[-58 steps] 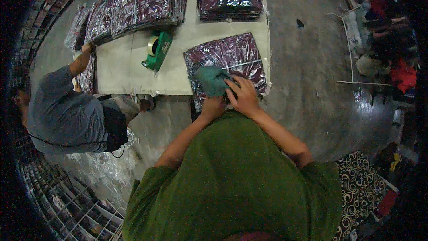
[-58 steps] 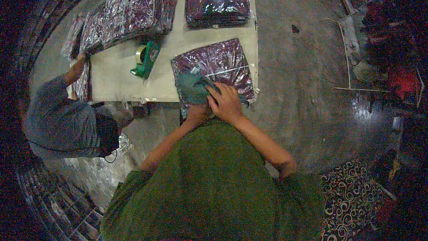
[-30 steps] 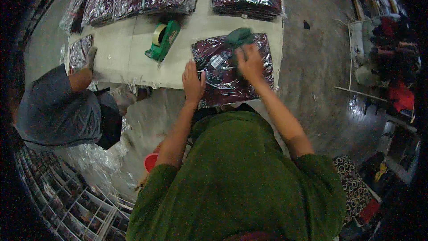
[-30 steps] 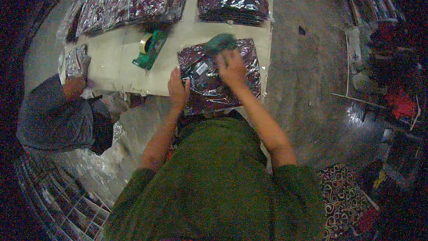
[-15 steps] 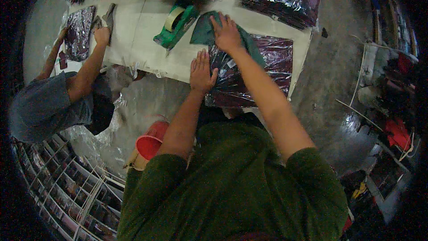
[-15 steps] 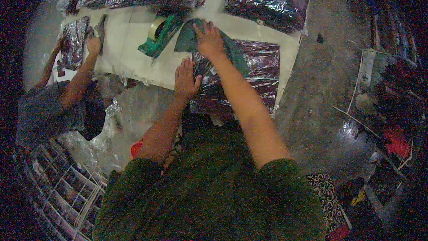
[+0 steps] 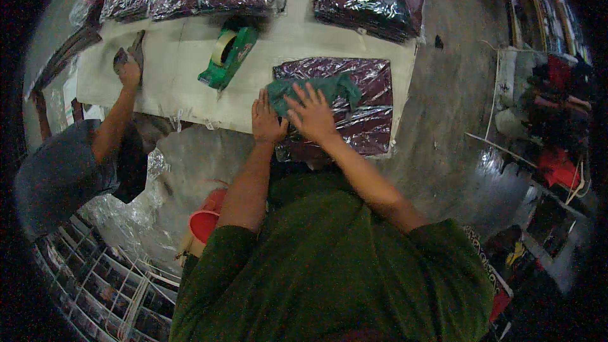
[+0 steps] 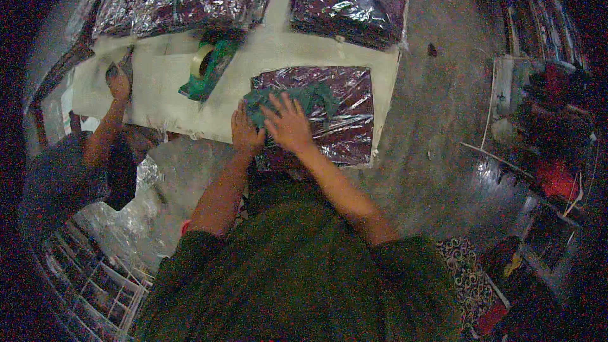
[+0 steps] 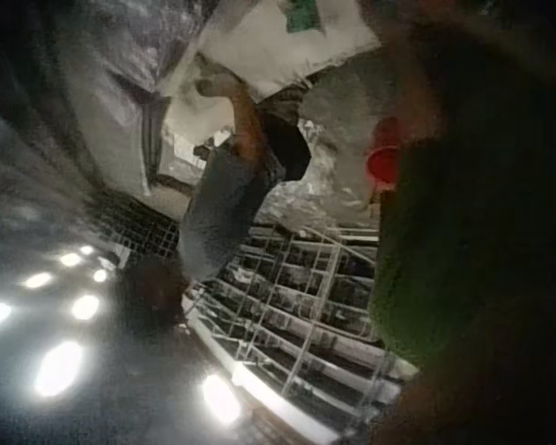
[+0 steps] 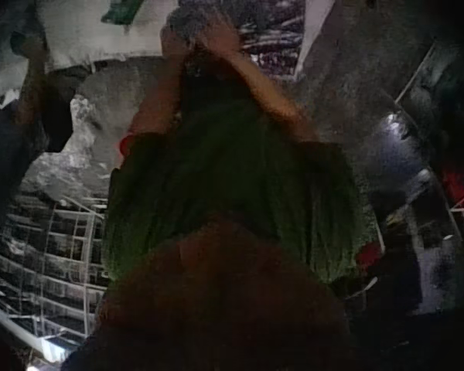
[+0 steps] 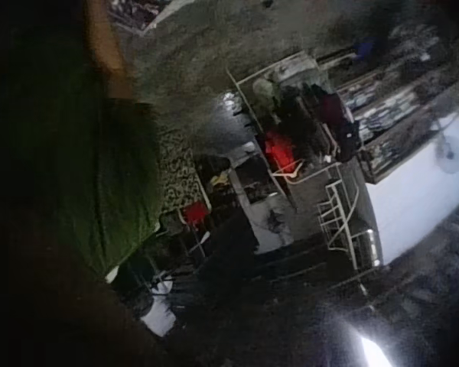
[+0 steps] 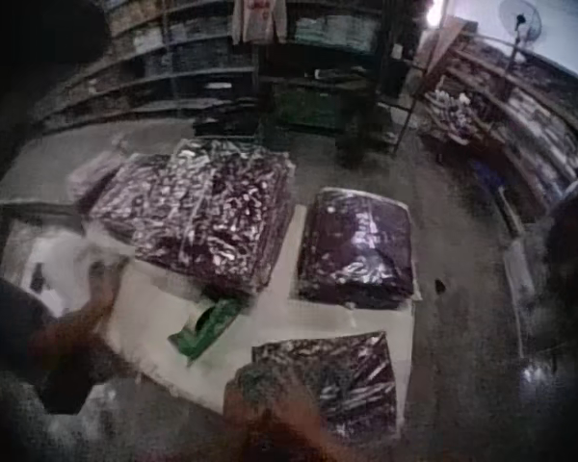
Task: The person packs plastic-wrapped clothing items into larger plastic bags, using a green tape dispenser to seal the bags, and moves the prepared items aside.
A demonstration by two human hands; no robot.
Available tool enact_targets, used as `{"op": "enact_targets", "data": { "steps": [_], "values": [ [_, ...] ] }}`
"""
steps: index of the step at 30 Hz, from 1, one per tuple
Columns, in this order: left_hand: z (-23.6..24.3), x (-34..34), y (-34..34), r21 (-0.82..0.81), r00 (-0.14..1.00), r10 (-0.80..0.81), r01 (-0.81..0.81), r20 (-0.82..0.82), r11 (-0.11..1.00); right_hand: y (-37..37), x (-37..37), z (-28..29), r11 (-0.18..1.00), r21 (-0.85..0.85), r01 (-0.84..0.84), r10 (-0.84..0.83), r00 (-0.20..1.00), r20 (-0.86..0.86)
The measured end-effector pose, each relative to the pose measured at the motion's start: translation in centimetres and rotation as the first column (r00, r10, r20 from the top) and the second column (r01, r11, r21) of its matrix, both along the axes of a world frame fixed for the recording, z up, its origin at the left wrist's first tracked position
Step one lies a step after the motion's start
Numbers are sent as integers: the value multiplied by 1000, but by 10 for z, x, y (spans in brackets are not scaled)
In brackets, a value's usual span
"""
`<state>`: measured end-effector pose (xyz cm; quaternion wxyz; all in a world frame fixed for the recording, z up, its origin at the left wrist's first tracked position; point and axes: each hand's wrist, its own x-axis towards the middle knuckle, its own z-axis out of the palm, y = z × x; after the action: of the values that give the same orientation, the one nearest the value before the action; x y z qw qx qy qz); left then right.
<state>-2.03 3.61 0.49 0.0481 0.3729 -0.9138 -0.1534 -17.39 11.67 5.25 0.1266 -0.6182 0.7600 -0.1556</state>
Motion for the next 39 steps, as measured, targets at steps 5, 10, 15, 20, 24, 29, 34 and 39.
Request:
{"op": "enact_targets", "data": {
  "steps": [5,10,15,20,24,29,34,39],
  "values": [
    [0,-1,0,47,998,36,-34,-46,998,24,-81,-16,957,36,288,-275,939,-207],
    [5,-5,-1,57,999,23,-21,-47,998,50,-177,-5,785,64,617,-587,772,-242],
    [9,-6,2,56,997,53,-50,-59,997,51,-160,51,696,-176,697,-657,716,238],
    [-10,-1,2,-18,999,0,0,-33,1000,18,-7,68,952,-39,305,-301,949,90],
    [-16,3,-2,10,971,-54,53,232,999,32,3,0,995,-25,98,-99,994,-52],
    [1,-4,3,29,998,16,-14,-54,999,70,-108,-16,914,82,397,-378,909,-176],
    [7,-8,1,18,997,-12,14,-70,1000,118,-206,-4,553,192,811,-818,485,310],
    [-8,-3,4,-86,993,-22,13,-115,996,169,-139,93,638,-42,769,-690,595,411]
  ]
}}
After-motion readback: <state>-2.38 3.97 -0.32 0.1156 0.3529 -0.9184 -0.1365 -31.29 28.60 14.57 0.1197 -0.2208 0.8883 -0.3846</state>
